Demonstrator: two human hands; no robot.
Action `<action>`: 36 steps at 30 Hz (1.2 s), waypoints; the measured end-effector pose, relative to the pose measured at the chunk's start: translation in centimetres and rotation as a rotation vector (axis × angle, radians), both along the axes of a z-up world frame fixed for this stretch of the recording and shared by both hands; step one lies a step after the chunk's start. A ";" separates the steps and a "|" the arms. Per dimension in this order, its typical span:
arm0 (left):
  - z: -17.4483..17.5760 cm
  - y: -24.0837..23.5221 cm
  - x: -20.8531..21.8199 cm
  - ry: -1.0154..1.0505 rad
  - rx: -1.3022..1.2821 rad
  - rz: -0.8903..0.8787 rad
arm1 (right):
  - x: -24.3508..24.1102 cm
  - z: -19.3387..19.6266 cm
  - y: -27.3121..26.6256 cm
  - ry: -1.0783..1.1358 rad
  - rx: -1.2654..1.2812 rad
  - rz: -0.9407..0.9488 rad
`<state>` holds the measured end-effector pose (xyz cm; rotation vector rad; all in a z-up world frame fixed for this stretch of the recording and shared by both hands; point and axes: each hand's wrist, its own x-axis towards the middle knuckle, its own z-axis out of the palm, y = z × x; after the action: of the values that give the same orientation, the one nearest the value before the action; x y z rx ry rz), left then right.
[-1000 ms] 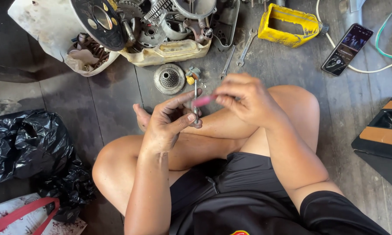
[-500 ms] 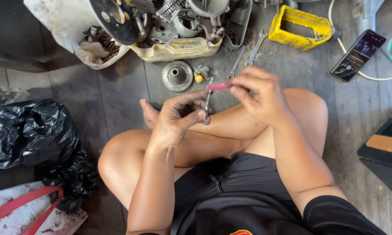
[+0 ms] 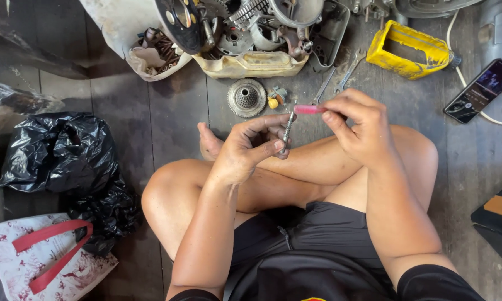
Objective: Cleaning and inspecting internal components of a motorcycle carburetor using a small tool while sitting on the floor.
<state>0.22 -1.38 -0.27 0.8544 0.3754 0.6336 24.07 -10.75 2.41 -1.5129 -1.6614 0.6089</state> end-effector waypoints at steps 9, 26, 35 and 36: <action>-1.0 -0.1 0.0 -0.024 0.023 0.002 | 0.0 0.9 -0.2 -0.001 -0.076 0.041; -0.8 0.4 0.3 -0.001 -0.068 0.059 | -0.4 0.1 -0.1 -0.030 -0.077 0.185; 0.0 0.2 0.4 0.034 -0.076 0.049 | 0.0 0.5 0.3 0.007 -0.046 0.196; -0.1 0.5 0.5 0.013 -0.134 0.050 | 0.1 0.8 0.5 0.014 -0.058 0.248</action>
<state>0.74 -0.93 -0.32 0.7234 0.4474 0.6422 24.16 -10.26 3.19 -1.3490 -1.8495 0.8040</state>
